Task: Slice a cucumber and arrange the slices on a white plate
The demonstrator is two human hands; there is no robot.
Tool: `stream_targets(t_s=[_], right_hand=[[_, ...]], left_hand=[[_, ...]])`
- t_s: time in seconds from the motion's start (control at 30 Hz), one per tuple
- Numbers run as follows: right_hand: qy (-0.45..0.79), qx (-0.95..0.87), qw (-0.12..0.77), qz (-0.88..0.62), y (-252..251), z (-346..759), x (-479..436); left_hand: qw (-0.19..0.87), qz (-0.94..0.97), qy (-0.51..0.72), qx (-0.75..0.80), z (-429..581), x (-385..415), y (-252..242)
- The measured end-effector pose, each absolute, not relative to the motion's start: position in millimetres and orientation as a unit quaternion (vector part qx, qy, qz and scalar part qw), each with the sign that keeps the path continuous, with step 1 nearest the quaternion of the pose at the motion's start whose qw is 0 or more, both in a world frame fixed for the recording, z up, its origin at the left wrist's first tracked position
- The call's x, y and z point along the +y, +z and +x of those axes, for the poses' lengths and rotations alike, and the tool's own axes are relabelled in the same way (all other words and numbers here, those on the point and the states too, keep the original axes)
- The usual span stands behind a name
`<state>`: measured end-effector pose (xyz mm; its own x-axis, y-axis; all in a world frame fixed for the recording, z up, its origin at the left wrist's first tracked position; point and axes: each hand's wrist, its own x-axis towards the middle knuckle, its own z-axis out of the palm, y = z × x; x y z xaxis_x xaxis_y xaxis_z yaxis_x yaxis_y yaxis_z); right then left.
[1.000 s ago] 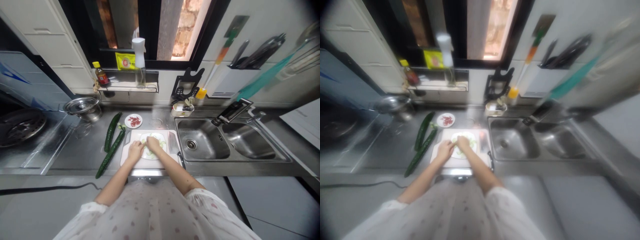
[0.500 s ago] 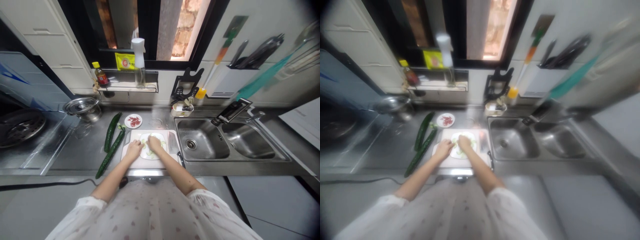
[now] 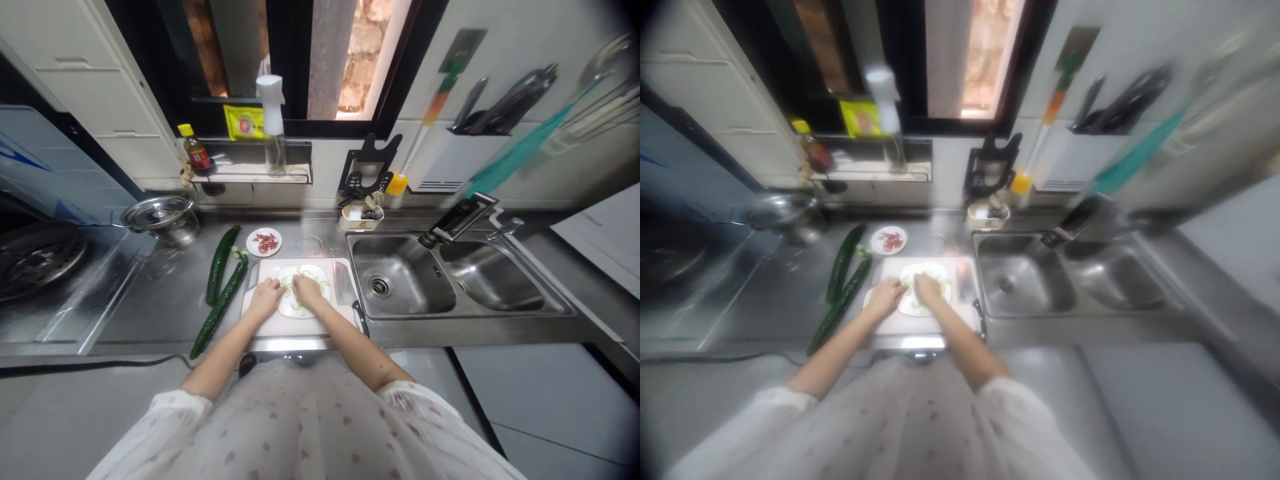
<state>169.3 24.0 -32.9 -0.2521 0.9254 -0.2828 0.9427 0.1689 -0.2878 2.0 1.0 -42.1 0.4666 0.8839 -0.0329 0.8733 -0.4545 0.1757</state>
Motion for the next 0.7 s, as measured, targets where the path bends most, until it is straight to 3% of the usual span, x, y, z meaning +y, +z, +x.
stream_targets(t_s=[0.3, 0.7], right_hand=[[-0.201, 0.762, 0.023, 0.615, -30, 169, 21], [-0.206, 0.757, 0.024, 0.62, -26, 169, 12]], left_hand=[[0.072, 0.816, 0.095, 0.566, -2, -9, -53], [0.097, 0.835, 0.052, 0.539, 1, -4, -51]])
